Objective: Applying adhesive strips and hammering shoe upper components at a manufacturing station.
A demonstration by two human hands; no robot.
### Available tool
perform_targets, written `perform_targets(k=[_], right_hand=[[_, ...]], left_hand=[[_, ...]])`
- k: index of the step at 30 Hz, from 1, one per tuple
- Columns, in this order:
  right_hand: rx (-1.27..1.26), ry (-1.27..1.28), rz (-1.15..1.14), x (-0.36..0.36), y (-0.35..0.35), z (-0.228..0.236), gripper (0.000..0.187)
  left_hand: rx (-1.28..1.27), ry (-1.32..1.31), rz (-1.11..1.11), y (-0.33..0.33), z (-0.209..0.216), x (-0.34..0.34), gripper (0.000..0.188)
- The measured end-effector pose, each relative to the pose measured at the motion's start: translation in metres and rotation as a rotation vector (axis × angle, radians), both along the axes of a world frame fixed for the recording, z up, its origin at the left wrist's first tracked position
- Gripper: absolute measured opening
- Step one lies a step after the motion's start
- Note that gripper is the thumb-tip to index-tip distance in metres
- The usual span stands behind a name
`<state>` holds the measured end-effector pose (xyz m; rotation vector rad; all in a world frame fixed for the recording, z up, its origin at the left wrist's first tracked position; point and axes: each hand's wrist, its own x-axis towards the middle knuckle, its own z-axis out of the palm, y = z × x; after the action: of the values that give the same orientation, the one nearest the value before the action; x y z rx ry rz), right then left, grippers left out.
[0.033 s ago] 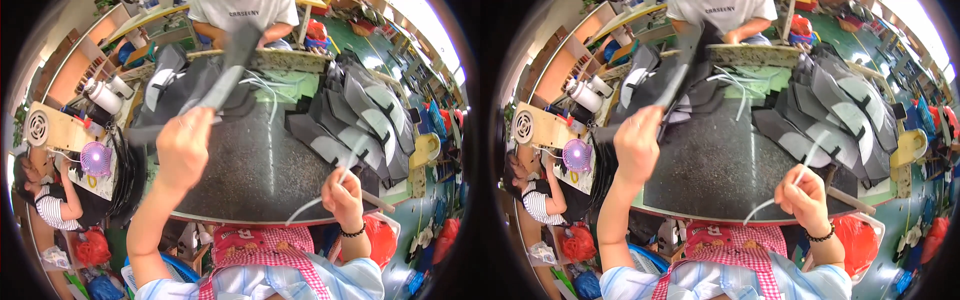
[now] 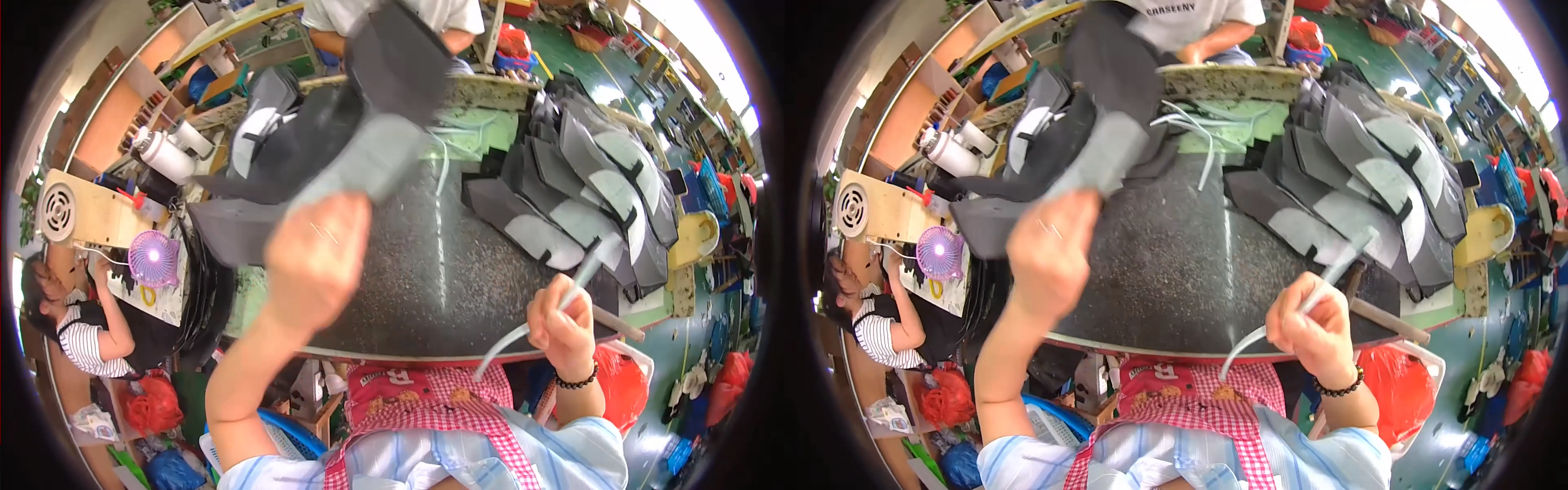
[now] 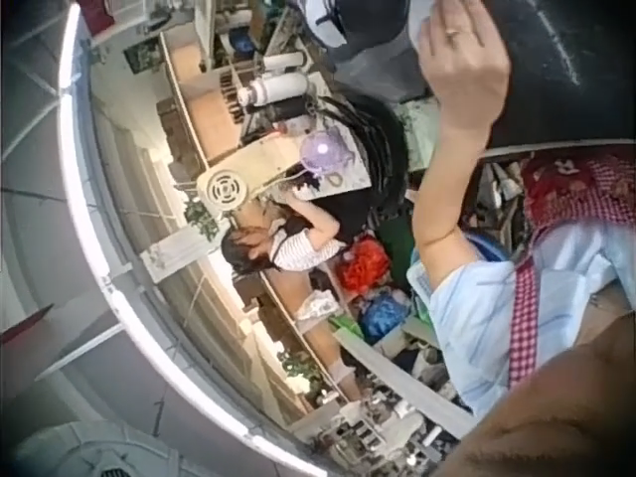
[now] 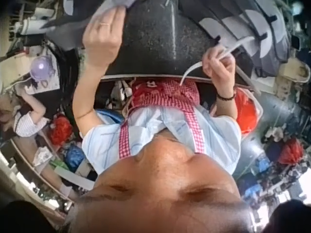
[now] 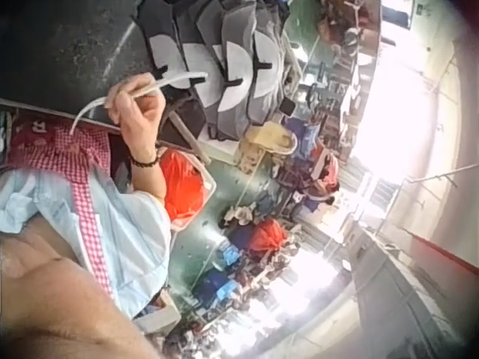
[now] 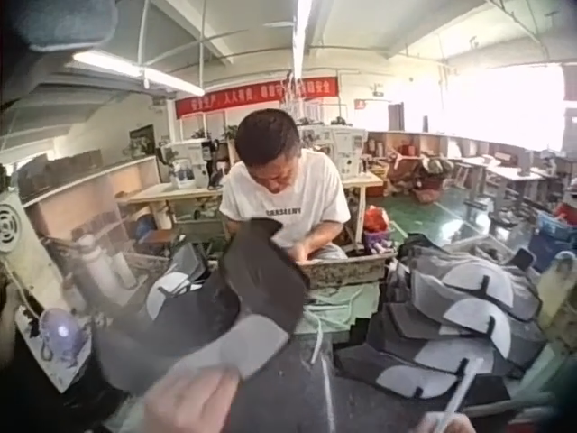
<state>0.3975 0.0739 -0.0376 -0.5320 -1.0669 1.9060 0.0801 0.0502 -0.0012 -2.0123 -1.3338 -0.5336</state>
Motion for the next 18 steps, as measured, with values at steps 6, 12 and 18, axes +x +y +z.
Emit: perform_targets(k=[6,12,18], right_hand=[[0.11,0.26,0.239,-0.024,-0.027,-0.009,0.037],[0.148,0.207,0.22,-0.039,-0.032,-0.042,0.045],[0.634,-0.363,0.149,-0.053,-0.018,-0.032,0.029]], left_hand=[[-0.549,-0.263,-0.204,-0.099,-0.118,0.085,0.041],[-1.111,-1.715,-0.429,-0.098,-0.098,0.076,0.06],[-0.931,-1.883,0.019,-0.116,-0.064,0.046,0.015]])
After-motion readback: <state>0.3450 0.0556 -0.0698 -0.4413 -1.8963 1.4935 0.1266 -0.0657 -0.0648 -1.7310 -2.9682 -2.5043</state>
